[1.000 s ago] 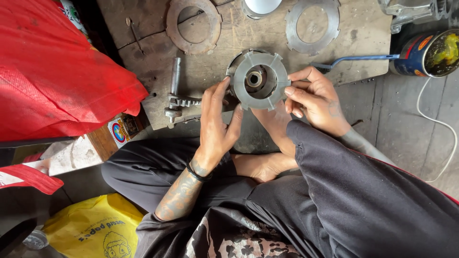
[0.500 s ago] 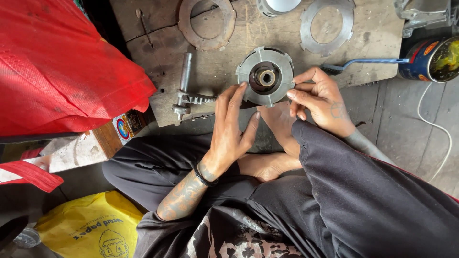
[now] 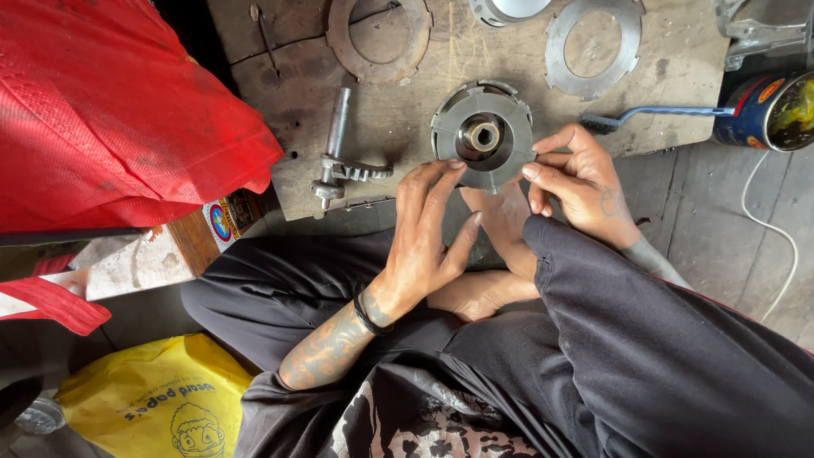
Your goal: Cleaning and inspecting motorcycle clutch plates and hub using a brush
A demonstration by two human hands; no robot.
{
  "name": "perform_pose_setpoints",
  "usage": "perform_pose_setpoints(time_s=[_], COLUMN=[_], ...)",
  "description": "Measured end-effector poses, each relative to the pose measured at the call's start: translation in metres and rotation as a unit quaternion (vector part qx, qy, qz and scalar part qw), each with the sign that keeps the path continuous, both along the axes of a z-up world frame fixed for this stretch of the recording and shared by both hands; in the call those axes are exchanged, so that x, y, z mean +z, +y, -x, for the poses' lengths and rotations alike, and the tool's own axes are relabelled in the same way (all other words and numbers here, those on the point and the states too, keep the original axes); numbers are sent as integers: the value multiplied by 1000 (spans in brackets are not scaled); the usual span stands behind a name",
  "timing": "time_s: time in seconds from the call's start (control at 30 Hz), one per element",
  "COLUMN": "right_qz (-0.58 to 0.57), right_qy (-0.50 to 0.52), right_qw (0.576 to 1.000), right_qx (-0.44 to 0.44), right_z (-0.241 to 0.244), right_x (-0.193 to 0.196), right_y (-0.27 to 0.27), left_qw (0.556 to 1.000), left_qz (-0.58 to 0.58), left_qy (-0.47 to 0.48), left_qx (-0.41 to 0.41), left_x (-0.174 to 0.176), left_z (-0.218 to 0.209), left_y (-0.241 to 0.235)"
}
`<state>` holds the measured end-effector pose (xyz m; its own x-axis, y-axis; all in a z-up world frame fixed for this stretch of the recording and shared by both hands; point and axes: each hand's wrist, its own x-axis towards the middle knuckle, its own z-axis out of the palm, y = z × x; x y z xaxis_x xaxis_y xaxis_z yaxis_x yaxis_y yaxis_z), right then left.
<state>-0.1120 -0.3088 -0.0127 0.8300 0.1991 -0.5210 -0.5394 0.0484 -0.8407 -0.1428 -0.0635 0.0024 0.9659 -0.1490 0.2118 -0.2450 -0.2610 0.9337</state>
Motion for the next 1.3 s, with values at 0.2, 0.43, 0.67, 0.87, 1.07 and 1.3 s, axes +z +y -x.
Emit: perform_pose_setpoints(time_s=[0.2,0.43,0.67,0.87,1.07,1.3], right_qz=[10,14,16,21,36,23], right_qy=[-46,-53,-75,-87,-100,-70], right_qw=[999,998,997,996,994,997], right_qx=[13,12,16,5,15,19], right_z=[-2,-2,-4,-2,-1,-6], right_x=[5,0,4,6,4,6], right_y=[4,4,4,1,-2,10], left_qw=[1000,1000,1000,1000,1000,1000], left_qz=[-18,-25,-7,6,15,-10], left_qy=[-3,5,-14,-22,-21,5], left_qx=[-4,-6,-3,1,2,4], left_x=[3,0,0,-1,-1,2], left_z=[1,1,0,2,3,2], left_y=[-2,-1,-1,-2,-3,-2])
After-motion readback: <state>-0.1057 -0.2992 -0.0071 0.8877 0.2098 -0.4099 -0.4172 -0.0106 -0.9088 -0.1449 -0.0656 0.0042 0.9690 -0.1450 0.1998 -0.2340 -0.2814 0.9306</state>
